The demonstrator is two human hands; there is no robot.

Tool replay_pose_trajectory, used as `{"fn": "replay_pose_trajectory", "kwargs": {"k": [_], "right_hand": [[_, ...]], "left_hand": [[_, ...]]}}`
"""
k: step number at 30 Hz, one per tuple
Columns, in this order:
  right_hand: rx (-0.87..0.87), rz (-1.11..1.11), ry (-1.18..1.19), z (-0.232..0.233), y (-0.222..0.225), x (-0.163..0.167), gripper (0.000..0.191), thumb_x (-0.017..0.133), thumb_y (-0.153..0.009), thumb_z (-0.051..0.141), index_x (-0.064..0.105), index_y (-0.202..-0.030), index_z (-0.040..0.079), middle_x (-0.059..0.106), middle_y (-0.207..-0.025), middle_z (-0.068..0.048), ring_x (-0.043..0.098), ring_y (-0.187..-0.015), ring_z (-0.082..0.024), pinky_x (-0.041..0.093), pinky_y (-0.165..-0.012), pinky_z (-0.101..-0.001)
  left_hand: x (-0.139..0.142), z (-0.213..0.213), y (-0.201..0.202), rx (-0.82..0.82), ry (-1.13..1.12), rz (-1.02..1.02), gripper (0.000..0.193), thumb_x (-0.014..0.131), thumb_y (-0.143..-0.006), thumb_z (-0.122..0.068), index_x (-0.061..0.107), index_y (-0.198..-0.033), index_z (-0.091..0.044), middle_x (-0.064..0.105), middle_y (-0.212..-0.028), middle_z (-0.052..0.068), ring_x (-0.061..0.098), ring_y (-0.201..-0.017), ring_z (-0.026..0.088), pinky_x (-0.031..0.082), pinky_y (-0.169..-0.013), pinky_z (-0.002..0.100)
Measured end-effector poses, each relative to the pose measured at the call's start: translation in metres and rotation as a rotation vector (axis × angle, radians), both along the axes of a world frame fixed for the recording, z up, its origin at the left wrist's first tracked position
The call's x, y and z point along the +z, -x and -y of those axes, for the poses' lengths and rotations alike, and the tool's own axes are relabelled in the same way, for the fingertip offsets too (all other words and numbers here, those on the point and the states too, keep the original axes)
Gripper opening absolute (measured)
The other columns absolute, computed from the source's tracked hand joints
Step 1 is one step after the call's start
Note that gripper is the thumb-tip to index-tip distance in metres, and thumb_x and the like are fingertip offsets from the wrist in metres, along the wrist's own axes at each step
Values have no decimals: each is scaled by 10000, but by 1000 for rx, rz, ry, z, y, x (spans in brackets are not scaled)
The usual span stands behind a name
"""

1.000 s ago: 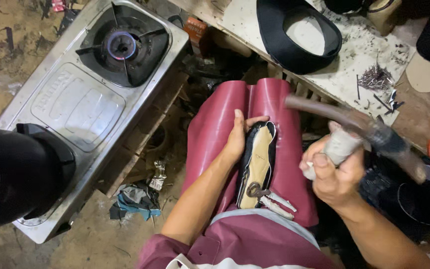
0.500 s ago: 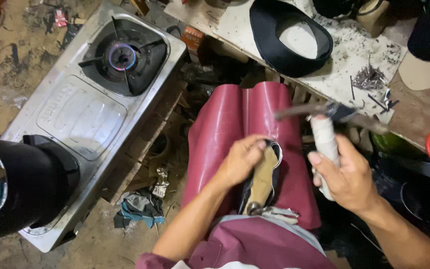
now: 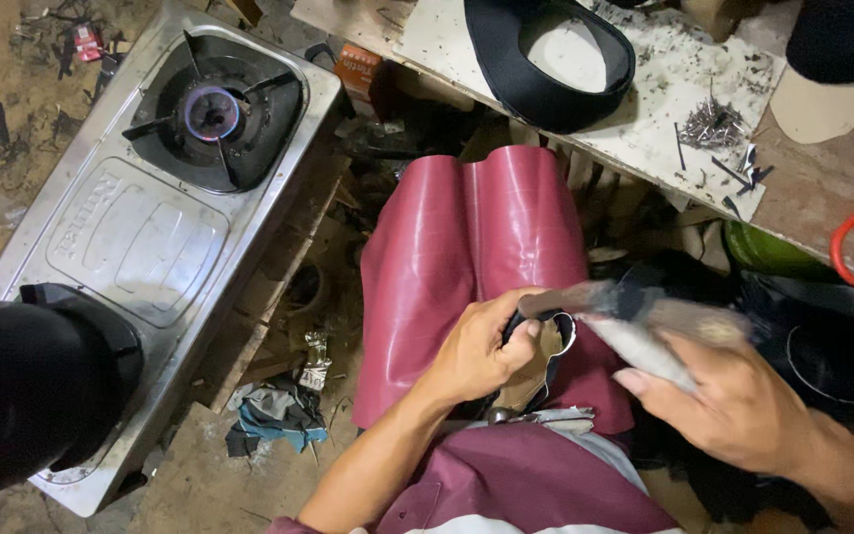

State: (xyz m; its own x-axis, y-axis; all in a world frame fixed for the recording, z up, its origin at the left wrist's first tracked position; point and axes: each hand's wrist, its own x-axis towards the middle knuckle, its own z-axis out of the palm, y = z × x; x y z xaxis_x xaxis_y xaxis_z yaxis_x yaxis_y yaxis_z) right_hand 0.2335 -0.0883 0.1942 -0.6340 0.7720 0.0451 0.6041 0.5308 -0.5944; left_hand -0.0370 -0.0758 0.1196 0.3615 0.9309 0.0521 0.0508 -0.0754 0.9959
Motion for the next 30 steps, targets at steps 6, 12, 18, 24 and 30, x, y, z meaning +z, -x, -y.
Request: {"fn": "replay_pose_trajectory", "kwargs": {"k": [6,12,18,24,30], "right_hand": [[-670,232,211,-26,-44,-31,586,720,-920,377,610,-1418,88,726,-859,-181,731,-662,-291,588,-620,-411],[-656,445,-404,-81,-110,-59,406,625,-1124,340,578,-1440,89,737,-1067,-223,717,-834,-362,552,-730,-446],[-785,765,-433,-96,-152,-90,457,650,-1091,310,635,-1502,110,693,-1011,-245,680,-803,-412,538,-707,-510],[-512,614,-707,-74,-103,-92,323,619,-1059,222,634,-1332,51,660,-1244,-174,586,-1152,-302,488,-1018,-376],[214,206,-200,14,33,-122,226,706,-846,224,767,-993,63,755,-991,-105,689,-874,-267,525,-797,-408]], "left_hand": [[17,-13,24,14,251,-420,575,639,-882,-226,594,-1449,-139,635,-723,176,585,-619,198,491,-626,343],[30,-16,47,108,-144,-264,397,664,-961,-321,685,-1215,-15,766,-997,181,760,-896,248,578,-776,356],[18,-18,48,115,-192,-371,368,618,-1000,-267,671,-1273,-26,757,-1013,200,727,-888,330,552,-778,404],[-17,-11,41,3,184,50,498,745,-899,-304,613,-1285,-18,724,-1047,95,666,-971,161,549,-886,336],[-15,-12,39,162,187,100,599,736,-889,-326,557,-1369,-16,671,-1194,91,627,-1117,155,513,-1003,322]]}}
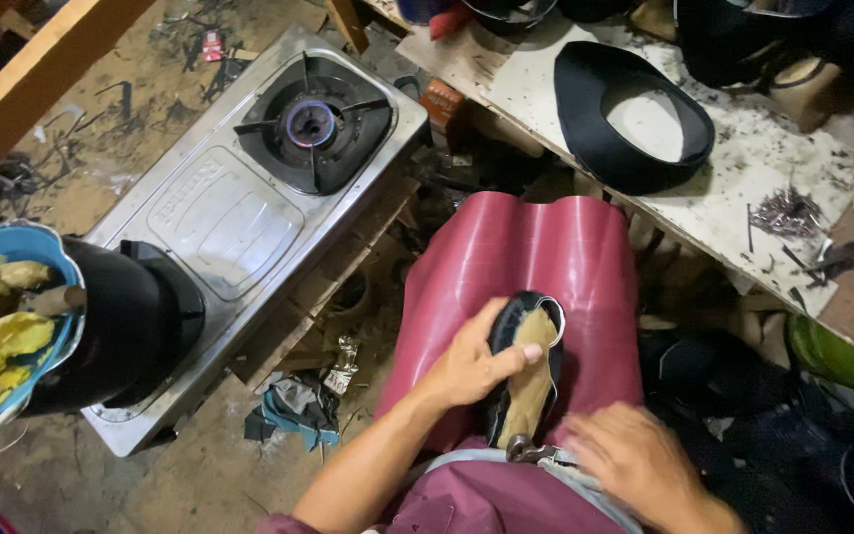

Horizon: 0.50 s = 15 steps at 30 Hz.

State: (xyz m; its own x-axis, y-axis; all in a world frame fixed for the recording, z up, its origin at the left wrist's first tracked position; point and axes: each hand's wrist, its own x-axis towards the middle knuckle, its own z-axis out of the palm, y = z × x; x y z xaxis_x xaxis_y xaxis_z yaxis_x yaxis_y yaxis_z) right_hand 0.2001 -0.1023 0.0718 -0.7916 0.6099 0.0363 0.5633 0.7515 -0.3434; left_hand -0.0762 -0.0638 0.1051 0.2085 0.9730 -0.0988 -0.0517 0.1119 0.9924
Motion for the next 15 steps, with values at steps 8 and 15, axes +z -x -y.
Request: {"fn": "replay_pose_trajectory", "kwargs": {"k": [8,15], "right_hand": [[-274,-240,657,25,22,-34,289,763,-854,234,791,-1129,148,773,-928,-75,763,-825,-235,593,-747,-359],[-273,-95,414,11,67,-22,567,822,-753,394,704,-1266,185,631,-858,-106,675,-746,-320,540,-625,-446]], "left_hand": [[76,-65,75,233,-213,-509,593,737,-860,-331,583,-1349,-31,715,-1061,149,687,-986,245,554,-886,379],[57,-88,79,217,-306,-831,543,746,-845,-296,591,-1310,-62,704,-1133,222,672,-1047,421,535,-874,479]]}}
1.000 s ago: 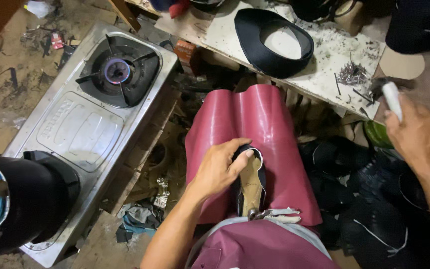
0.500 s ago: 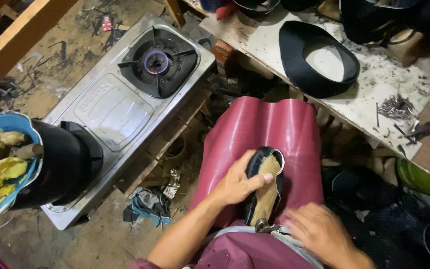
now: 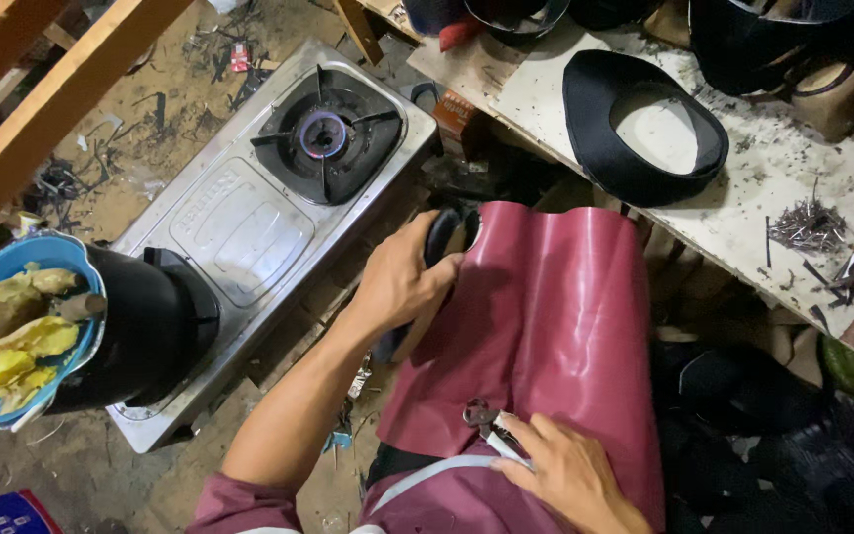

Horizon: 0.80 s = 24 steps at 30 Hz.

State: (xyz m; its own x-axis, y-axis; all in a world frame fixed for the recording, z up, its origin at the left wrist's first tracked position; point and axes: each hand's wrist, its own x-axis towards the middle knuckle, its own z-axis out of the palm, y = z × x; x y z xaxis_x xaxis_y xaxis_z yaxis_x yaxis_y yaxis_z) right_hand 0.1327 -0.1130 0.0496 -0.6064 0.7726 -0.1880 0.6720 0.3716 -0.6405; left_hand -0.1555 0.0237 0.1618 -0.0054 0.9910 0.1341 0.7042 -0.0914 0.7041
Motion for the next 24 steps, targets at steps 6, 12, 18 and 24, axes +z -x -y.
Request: {"fn": "replay_pose_trajectory", "kwargs": {"k": [6,12,18,24], "right_hand": [[101,-67,-164,-17,10,0,408,705,-821,232,674,-1207,103,664,-825,-92,682,-738,-313,551,-642,-449],[-70,-205,-52,-22,16,-7,484,775,-776,249,696,-1223,79,740,-826,-114,736,-698,-294,571,-611,-416],[-349,-171,369,-24,7,-15,399,765,-822,207,721,-1202,92,766,-855,-141,788,-771,-242,593,-698,-350],[-409,-506,308,-25,-28,13,356,688,-912,136,673,-1251,29,733,-1246,-163,714,-1087,-268,532,-953,-352]], "left_hand": [[-7,-44,86,99,-88,-528,480,763,-829,-265,592,-1229,-62,686,-1047,217,634,-999,435,491,-843,547],[-15,-120,180,184,-57,-1076,414,674,-861,-169,657,-1269,-102,703,-1102,158,618,-1059,357,407,-903,549],[-16,-135,193,167,92,-1099,286,650,-952,-206,689,-1215,-103,712,-1155,157,624,-1113,355,419,-924,525],[18,-73,134,69,47,-383,594,710,-834,-239,594,-1395,-84,685,-1131,173,648,-1032,353,520,-886,464]]}}
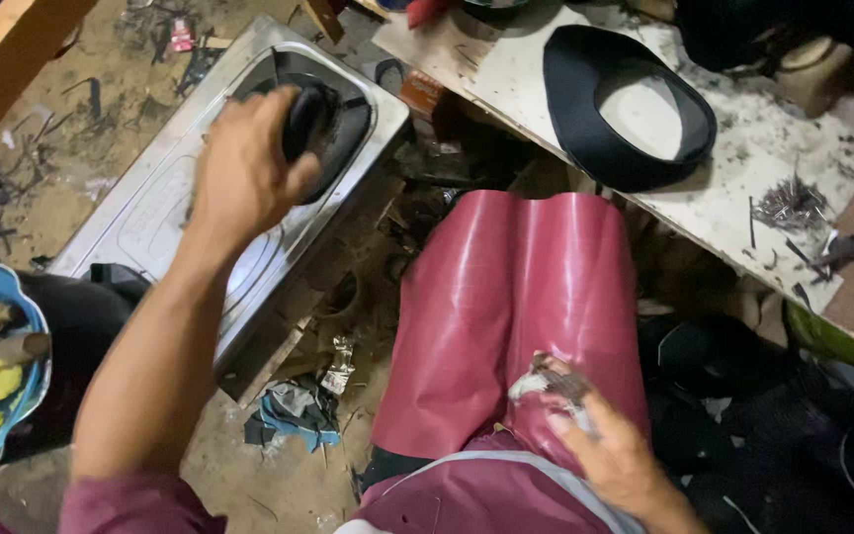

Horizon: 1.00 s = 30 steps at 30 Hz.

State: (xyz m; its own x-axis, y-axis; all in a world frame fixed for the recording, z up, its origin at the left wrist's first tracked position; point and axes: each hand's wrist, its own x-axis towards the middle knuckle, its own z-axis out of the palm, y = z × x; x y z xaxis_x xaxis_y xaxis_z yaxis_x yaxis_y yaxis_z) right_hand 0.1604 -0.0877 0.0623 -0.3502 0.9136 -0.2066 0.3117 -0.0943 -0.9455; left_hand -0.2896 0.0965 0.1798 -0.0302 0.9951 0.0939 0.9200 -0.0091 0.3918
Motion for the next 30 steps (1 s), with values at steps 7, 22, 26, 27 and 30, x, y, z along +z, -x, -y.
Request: {"fn": "replay_pose_trajectory", "kwargs": {"k": [7,22,26,27,30], "right_hand": [[126,-1360,92,-17,-6,80,807,734,-955,286,314,-1593,24,640,-1176,-158,674,-952,-285,545,-864,-400],[277,-54,267,-4,-43,81,393,548,-936,146,589,-1314,44,780,-1022,11,715,-926,-105,540,-829,-279],[297,411,402,-23,-40,118,227,591,-865,171,651,-1057,66,699,-790,-70,631,-768,-204,522,-738,-381],[348,480,389,-27,-39,127,193,583,-880,176,636,-1014,48,687,-786,-85,641,-771,-223,526,-749,-392],[460,596,345,-35,-39,148,188,565,-877,159,614,-1030,61,701,-814,-100,692,-804,-254,545,-785,-409]], "left_hand": [[-25,110,-144,-51,52,848,664,766,-807,-333,553,-1348,-12,662,-1202,160,646,-1126,245,513,-994,372],[-88,183,-257,-383,-102,756,615,760,-902,-193,487,-1404,34,658,-1284,256,654,-1168,431,509,-1008,481],[-82,192,-266,-397,-80,737,586,768,-885,-173,520,-1381,16,693,-1140,207,668,-1038,393,515,-924,467],[-80,193,-268,-413,-106,727,581,769,-883,-168,522,-1375,16,691,-1122,202,667,-1024,388,511,-913,466],[-75,195,-272,-450,-143,704,579,772,-873,-159,518,-1361,21,682,-1099,203,659,-1007,383,502,-900,465]]}}
